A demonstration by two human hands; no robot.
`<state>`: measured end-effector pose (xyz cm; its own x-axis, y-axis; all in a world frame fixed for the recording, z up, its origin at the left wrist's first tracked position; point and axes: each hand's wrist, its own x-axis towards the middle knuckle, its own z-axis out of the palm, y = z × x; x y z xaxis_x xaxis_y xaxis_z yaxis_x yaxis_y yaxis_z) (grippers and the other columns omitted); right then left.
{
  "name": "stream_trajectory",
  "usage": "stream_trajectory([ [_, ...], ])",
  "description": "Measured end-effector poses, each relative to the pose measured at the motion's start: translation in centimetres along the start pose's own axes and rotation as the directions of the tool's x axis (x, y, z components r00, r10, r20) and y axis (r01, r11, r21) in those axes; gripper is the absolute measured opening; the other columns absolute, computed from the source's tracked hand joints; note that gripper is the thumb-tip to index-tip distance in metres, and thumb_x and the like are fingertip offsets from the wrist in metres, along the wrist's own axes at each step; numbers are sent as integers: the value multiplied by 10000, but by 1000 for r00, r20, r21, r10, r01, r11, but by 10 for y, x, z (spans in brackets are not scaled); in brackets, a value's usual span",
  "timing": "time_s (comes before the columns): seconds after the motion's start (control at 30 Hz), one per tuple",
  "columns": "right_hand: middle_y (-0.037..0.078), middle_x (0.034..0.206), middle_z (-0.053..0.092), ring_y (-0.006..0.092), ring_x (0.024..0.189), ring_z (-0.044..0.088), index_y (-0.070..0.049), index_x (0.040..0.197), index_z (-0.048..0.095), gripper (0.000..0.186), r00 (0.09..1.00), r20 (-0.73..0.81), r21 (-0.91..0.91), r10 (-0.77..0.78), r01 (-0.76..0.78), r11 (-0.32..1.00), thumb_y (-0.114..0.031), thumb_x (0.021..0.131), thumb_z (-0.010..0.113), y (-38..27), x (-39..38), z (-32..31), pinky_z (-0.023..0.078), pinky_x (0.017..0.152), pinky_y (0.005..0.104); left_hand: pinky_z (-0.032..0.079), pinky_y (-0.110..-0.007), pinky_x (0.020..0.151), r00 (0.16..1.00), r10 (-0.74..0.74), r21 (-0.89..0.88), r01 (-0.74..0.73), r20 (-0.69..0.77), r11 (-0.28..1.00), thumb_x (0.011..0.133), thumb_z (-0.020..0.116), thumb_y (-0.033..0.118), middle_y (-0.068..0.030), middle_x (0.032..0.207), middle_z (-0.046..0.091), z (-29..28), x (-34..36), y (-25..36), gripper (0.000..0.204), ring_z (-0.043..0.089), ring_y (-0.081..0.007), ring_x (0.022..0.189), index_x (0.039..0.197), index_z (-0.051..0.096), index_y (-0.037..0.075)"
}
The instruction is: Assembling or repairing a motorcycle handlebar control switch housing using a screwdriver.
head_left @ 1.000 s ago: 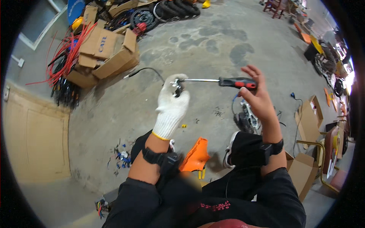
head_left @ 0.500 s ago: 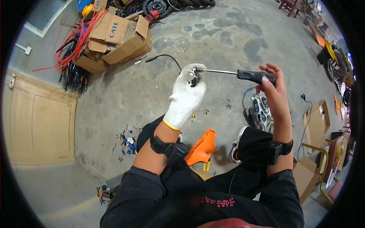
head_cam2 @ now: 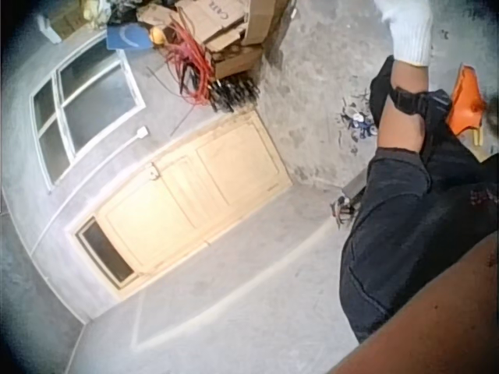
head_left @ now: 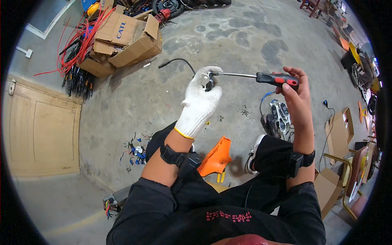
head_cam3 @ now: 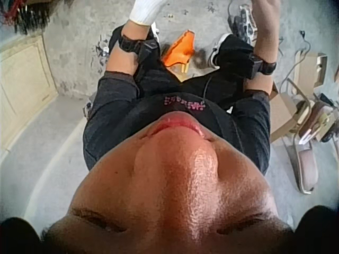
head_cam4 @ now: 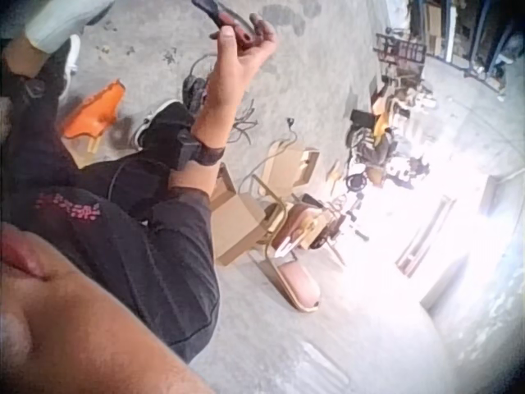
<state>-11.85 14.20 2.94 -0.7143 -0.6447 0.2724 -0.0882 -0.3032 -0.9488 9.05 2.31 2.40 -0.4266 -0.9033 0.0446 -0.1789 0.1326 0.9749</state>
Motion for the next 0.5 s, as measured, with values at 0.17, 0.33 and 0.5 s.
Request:
stream_trajectory([
  [0.17,57,772,659,98,505,556,-17,1082,593,377,967,126,-264,223,-184,947,-377,970,588,-10,4,-17,406,452,230,442,-203,621,997,-76,-18,76,11,997,776,593,-46,33,860,576,1,-1,-2,373,520,-43,709,1109,634,118],
  [0.33,102,845,681,124,606,631,-4,1097,568,462,890,146,-299,432,-376,877,-444,1011,458,-10,9,-17,440,504,240,446,-207,621,999,-3,29,2,53,1000,790,589,-34,42,823,568,7,-4,-4,354,516,-40,696,1108,630,115],
  [0.5,143,1125,607,178,960,617,-21,1234,484,310,977,193,79,93,-110,991,-177,974,550,-11,2,-10,486,818,319,445,-213,642,1000,11,70,-11,6,997,777,599,-34,30,844,576,4,-2,-4,360,518,-55,717,1104,633,113],
])
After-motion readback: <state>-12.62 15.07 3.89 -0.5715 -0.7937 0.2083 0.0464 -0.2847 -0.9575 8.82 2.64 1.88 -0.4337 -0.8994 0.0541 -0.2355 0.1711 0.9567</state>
